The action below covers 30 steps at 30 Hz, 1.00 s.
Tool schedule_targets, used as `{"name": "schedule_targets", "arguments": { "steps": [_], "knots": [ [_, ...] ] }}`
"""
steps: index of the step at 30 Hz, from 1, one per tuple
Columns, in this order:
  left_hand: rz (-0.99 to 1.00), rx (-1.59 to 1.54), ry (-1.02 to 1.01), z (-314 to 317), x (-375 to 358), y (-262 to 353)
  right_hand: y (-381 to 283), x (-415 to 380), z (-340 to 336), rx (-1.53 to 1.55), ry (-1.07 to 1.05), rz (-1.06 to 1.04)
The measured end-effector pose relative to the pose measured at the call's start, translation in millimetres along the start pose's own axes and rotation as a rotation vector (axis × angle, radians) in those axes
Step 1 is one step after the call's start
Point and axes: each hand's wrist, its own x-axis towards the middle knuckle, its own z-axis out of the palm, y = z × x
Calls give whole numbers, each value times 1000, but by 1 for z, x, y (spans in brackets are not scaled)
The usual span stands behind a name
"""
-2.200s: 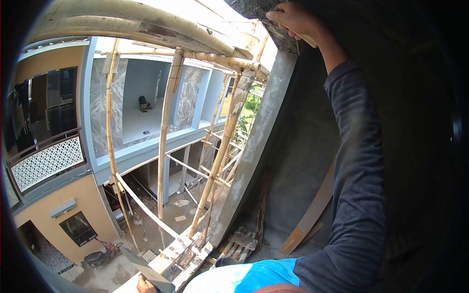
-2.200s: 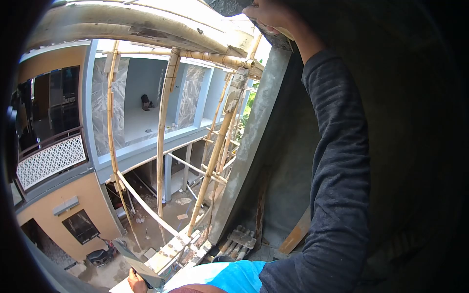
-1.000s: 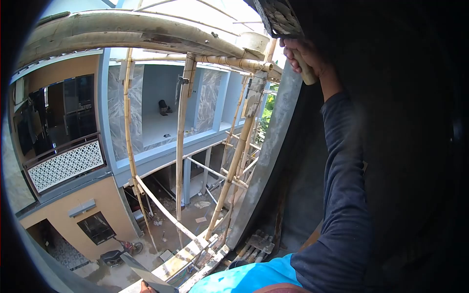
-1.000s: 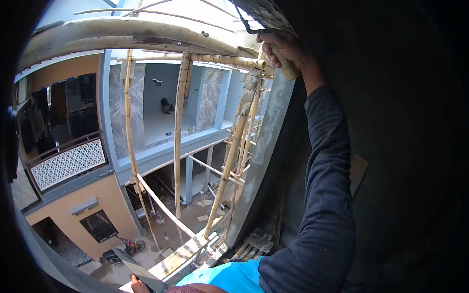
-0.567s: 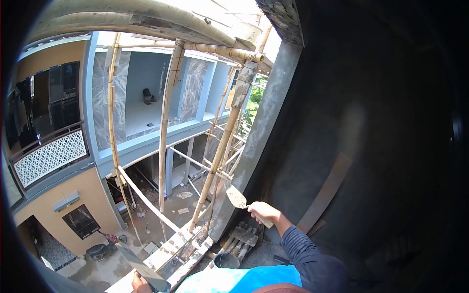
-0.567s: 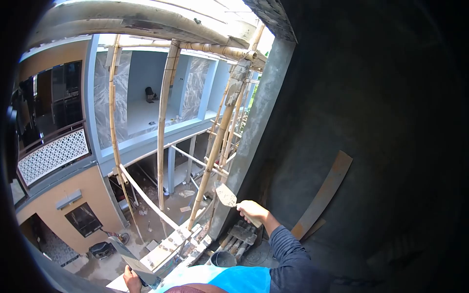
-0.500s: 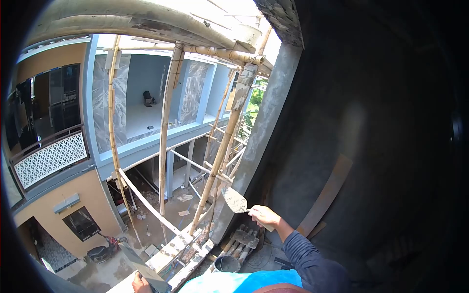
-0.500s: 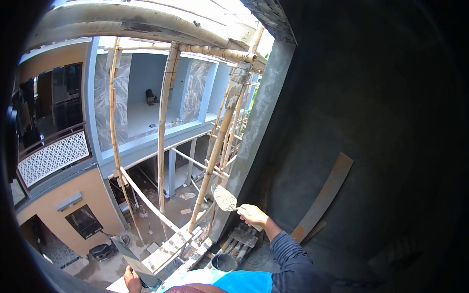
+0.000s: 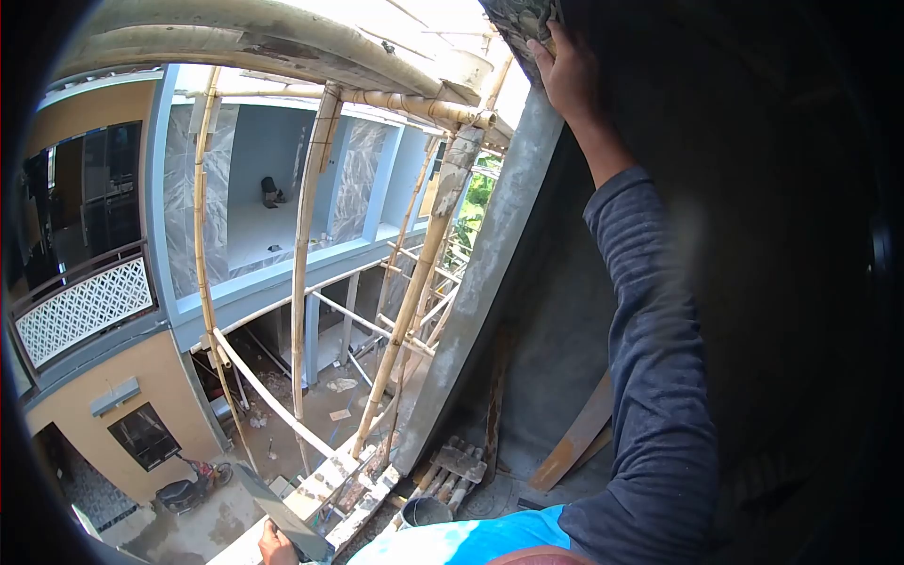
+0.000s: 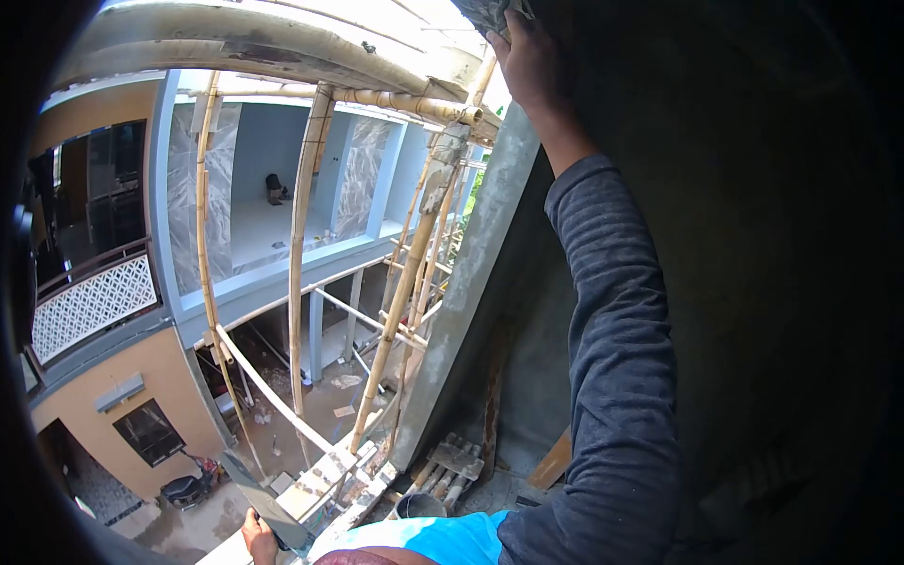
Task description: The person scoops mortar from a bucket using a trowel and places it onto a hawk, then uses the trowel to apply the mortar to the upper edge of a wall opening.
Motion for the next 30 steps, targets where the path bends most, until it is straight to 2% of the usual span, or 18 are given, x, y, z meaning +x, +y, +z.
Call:
{"name": "schedule_targets", "arguments": {
  "steps": [1, 5, 8, 10, 15, 16, 18, 21, 22, 24, 25, 26, 27, 30],
  "knots": [
    [-65, -11, -19, -7, -6, 0, 7, 5, 2, -82, 13, -26],
    [-6, -7, 93, -26, -32, 27, 36, 1, -12, -102, -39, -86],
    [62, 2, 173, -36, -44, 61, 42, -13, -36, -173, -112, 14],
    [64, -3, 173, -38, -44, 71, 40, -17, -54, -296, -247, 174],
    [263, -57, 187, -37, -38, 82, 59, -49, -81, -420, -271, 209],
    [258, -63, 180, -36, -33, 65, 60, -57, -84, -478, -275, 233],
    [42, -253, 21, -35, -19, 14, 60, -74, -84, -464, -271, 230],
    [14, -115, -17, -33, -19, 9, 47, -71, -76, -420, -282, 218],
    [15, -113, -19, -32, -24, 38, 40, -67, -72, -392, -300, 204],
    [174, -33, 134, -28, -38, 118, 35, -58, -60, -395, -320, 160],
    [171, -34, 135, -25, -30, 80, 32, -53, -54, -395, -339, 112],
    [113, -22, 78, -20, -16, 8, 27, -47, -50, -391, -339, 109],
    [54, -10, 19, -17, -10, -30, 21, -42, -47, -490, -354, 128],
    [-21, -3, 6, -17, -15, -24, 14, -30, -48, -608, -330, 160]
  ]
}}
